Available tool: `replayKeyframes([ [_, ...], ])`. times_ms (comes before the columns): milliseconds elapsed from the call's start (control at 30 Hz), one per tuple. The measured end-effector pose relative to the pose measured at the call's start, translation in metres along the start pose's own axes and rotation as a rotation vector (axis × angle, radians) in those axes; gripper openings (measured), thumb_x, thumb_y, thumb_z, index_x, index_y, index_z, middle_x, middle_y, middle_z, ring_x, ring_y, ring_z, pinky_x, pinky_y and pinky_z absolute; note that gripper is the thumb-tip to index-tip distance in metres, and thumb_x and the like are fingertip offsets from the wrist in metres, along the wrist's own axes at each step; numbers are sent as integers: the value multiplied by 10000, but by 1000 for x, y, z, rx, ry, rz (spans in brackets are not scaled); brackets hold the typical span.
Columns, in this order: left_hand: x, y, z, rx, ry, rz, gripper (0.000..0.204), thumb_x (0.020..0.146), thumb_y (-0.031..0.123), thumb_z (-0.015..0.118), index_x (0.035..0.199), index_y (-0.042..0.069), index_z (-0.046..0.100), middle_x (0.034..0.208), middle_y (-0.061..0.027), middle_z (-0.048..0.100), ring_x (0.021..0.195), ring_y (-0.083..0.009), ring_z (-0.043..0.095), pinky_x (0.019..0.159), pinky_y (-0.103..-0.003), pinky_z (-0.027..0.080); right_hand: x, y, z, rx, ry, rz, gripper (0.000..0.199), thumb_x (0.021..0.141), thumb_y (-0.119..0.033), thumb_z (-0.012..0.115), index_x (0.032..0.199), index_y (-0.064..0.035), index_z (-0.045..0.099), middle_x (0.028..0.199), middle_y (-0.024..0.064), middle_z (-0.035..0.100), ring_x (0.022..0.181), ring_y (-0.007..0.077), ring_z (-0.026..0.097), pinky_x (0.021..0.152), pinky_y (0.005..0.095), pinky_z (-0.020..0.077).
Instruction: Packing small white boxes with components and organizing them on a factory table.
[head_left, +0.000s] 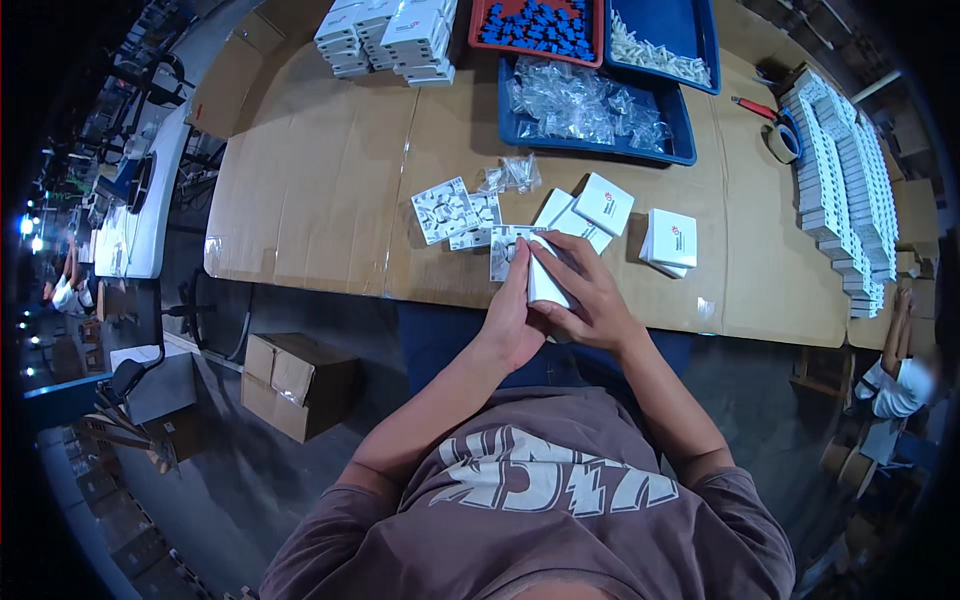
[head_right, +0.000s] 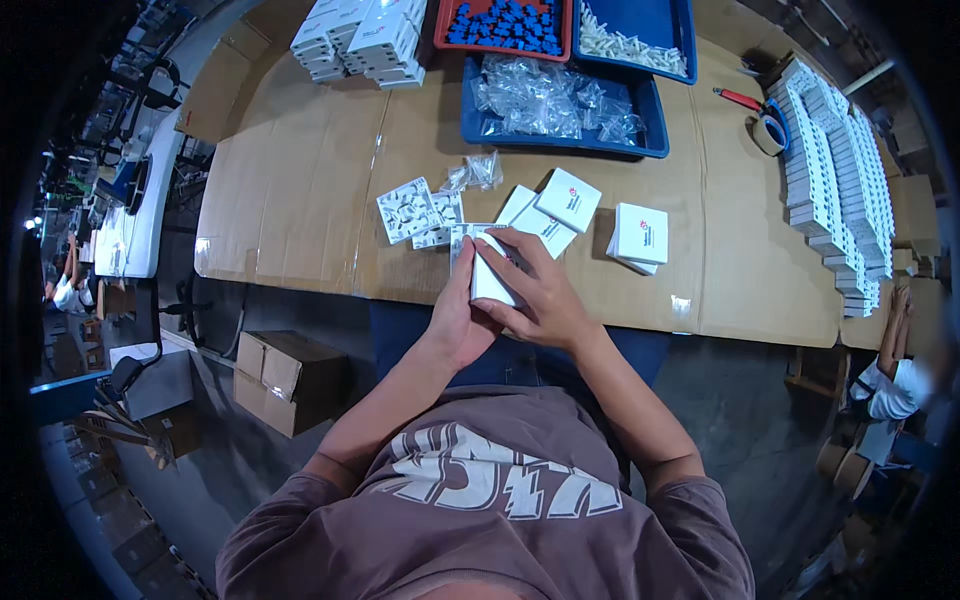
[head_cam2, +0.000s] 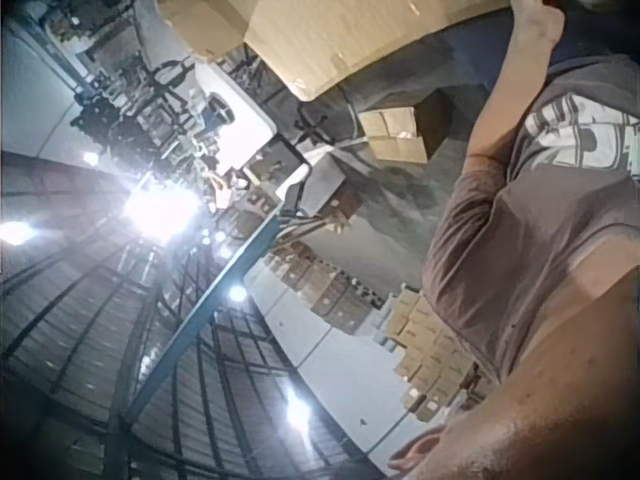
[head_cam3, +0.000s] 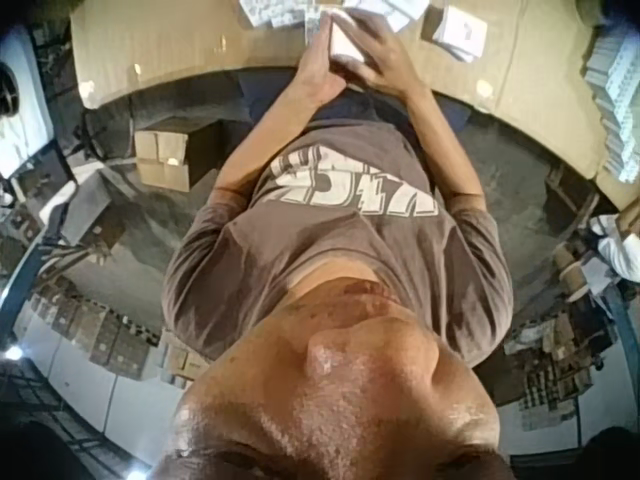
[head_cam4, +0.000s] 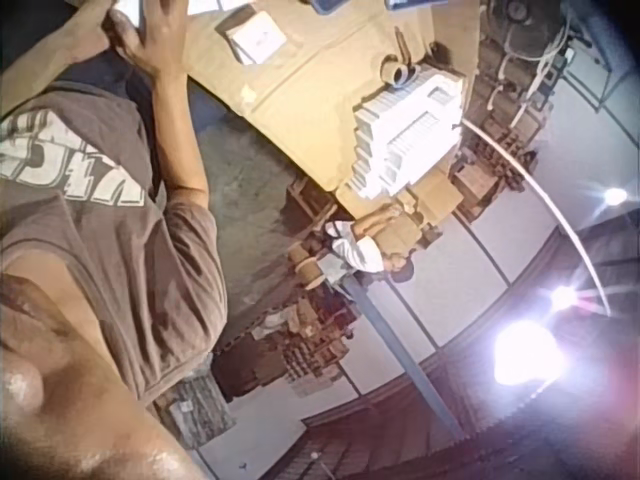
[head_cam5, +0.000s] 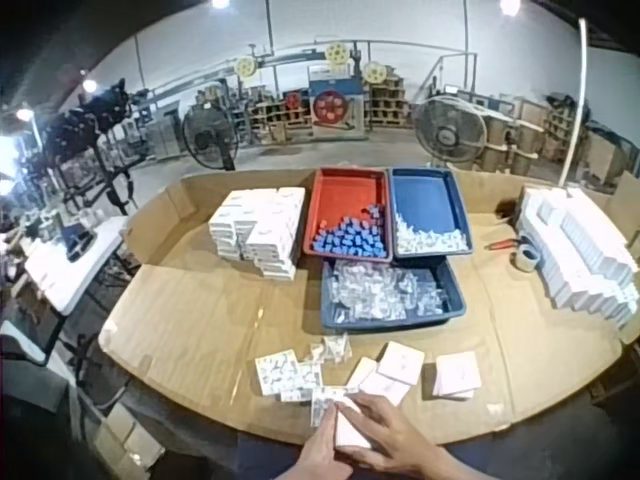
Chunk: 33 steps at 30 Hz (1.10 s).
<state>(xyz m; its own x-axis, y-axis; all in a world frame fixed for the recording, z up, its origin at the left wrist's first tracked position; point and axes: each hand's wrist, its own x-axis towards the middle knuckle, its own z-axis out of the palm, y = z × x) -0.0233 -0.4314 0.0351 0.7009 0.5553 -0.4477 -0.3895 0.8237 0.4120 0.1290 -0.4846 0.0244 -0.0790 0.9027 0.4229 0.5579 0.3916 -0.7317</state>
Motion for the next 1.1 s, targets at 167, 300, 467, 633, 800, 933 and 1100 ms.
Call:
replayKeyframes([
  [167, 6, -9, -15, -248, 12, -54, 627, 1105, 602, 282, 1533, 175, 448, 1463, -69, 564, 1362, -272, 543, 1091, -478, 485, 5, 7, 1, 182, 165, 63, 533, 973, -263, 662, 1418, 23, 597, 1383, 264, 574, 1255, 405, 594, 1057, 425, 474],
  [300, 11, 1, -38, -184, -189, -17, 617, 1107, 578, 279, 1536, 171, 457, 1453, -101, 585, 1293, -358, 606, 1002, -538, 547, 29, 2, -18, 114, 284, 199, 503, 985, -218, 673, 1422, 20, 599, 1360, 225, 591, 1226, 323, 623, 999, 381, 498],
  [467, 9, 16, -40, -46, -186, 89, 556, 1068, 417, 371, 1541, 131, 430, 1446, -191, 583, 1248, -392, 640, 944, -579, 585, 27, 43, -25, -310, 146, 493, 578, 872, -290, 799, 1346, 2, 644, 1382, 258, 586, 1239, 436, 605, 991, 462, 528],
  [633, 3, 12, -34, 139, -141, 167, 560, 1000, 135, 463, 1553, 114, 380, 1452, -202, 564, 1269, -344, 625, 971, -531, 591, 25, 48, -17, -532, 162, 406, 518, 885, -295, 797, 1279, 19, 676, 1349, 259, 616, 1192, 419, 635, 969, 449, 535],
  [800, 13, 5, -42, 302, -133, 343, 666, 906, -88, 420, 1541, 108, 383, 1379, -78, 510, 1258, -172, 565, 1064, -368, 539, 35, 2, 3, 115, 112, 563, 388, 885, -279, 822, 1069, 52, 740, 834, 146, 747, 827, 214, 724, 806, 351, 563],
  [933, 12, 4, -38, 444, -135, 406, 624, 918, -92, 413, 1510, 105, 397, 1349, -69, 495, 1241, -163, 556, 1099, -336, 485, 40, 1, 8, 280, 45, 752, 303, 893, -201, 812, 1012, 67, 733, 805, 81, 724, 743, 97, 616, 687, 300, 521],
  [1100, 14, 0, -39, 428, -143, 476, 579, 919, -103, 399, 1460, 104, 417, 1342, -65, 456, 1264, -158, 517, 1119, -338, 466, 40, -4, 25, 454, 199, 754, 269, 929, -118, 764, 1102, 85, 737, 874, 60, 749, 808, 56, 613, 686, 258, 517],
])
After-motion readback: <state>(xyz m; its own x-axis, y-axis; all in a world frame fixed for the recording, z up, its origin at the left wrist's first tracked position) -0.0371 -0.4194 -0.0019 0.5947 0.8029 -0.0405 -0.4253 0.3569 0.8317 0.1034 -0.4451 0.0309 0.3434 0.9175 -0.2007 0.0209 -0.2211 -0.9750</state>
